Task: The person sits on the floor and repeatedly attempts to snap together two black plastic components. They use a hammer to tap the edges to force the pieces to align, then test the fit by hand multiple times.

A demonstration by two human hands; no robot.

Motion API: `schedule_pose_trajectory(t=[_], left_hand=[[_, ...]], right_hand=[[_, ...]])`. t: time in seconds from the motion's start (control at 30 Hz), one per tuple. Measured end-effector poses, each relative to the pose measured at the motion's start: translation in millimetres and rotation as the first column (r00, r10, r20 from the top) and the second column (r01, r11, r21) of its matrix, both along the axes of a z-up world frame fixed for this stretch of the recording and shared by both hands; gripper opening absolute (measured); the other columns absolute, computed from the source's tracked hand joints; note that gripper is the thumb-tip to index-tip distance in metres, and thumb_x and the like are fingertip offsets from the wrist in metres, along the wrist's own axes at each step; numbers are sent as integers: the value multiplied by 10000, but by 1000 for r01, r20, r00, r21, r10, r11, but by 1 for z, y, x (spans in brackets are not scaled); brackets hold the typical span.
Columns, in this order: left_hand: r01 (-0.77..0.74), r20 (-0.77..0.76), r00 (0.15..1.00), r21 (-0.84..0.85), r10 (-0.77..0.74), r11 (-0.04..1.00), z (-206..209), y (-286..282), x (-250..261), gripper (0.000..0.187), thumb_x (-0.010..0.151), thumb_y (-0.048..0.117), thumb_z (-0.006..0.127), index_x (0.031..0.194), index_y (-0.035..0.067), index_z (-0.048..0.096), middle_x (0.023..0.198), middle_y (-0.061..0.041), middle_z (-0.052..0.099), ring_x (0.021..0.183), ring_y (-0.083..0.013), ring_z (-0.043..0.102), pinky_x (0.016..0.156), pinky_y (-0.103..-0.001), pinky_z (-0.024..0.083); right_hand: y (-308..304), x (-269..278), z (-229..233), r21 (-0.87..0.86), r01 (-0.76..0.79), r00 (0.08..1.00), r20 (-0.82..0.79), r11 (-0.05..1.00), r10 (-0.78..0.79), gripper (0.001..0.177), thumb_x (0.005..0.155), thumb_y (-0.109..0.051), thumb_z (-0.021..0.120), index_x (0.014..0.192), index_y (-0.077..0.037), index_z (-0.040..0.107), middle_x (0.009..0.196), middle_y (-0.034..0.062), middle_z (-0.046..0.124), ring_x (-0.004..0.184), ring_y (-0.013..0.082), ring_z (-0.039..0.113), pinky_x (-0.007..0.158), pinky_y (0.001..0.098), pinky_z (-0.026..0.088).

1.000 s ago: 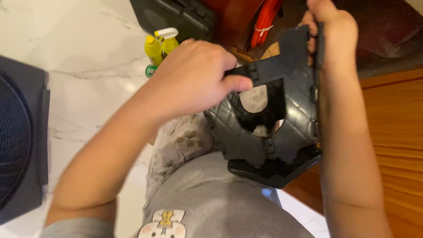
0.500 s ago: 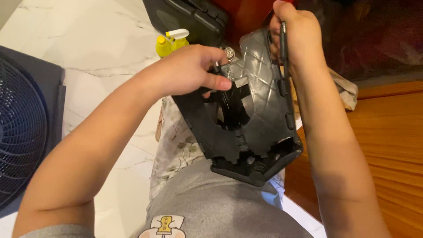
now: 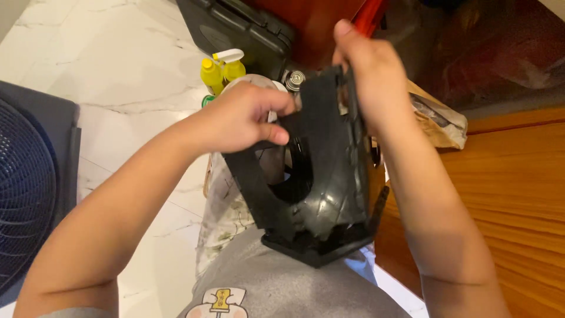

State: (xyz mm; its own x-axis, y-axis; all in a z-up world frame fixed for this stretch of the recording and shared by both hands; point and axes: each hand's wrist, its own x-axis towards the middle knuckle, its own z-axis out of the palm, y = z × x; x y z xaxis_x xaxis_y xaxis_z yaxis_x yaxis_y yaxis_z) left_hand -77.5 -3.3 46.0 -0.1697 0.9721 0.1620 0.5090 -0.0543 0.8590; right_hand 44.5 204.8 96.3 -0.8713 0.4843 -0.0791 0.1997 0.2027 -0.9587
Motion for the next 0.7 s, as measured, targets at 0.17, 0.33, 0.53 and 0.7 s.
schedule_pose_trajectory(t=[0.17, 0.33, 0.53, 0.7], left_hand=[[148, 176, 972, 47, -155, 988, 24, -30, -2, 271, 876, 236, 812, 1048, 64, 693, 928, -25, 737, 853, -139, 698, 760, -319, 553], [-1, 733, 670, -160, 120, 987, 38, -8, 37, 242, 898, 173, 730, 1074, 46, 622, 804, -45, 673, 573, -133, 655, 508, -285, 521], [-198, 597, 764, -146, 246, 969, 54, -14, 64, 210, 901, 145, 745, 1002, 26, 604, 742, -29, 681, 504, -101, 628, 433, -263, 513], [-206, 447, 862, -119, 238, 971, 63, -13, 61, 259, 902, 170, 750, 1012, 23, 568, 670, -53, 683, 463, -114, 666, 430, -274, 503]], right_hand=[[-21, 17, 13, 230, -47, 998, 47, 972, 37, 578, 1099, -468, 478, 687, -75, 577, 629, -40, 519, 597, 73, 475, 583, 259, 400], [-38, 21, 17, 137, -60, 987, 155, 989, 38, 591, 1071, -479, 470, 669, -63, 592, 597, -36, 515, 567, 90, 459, 547, 285, 378], [-48, 36, 22, 433, -108, 991, 114, 895, 65, 602, 1106, -394, 373, 701, 0, 580, 594, 126, 530, 572, 228, 527, 605, 376, 431], [-54, 25, 32, 522, -94, 986, 167, 847, 7, 589, 1113, -355, 390, 701, 42, 530, 591, 212, 509, 542, 305, 475, 585, 427, 422]])
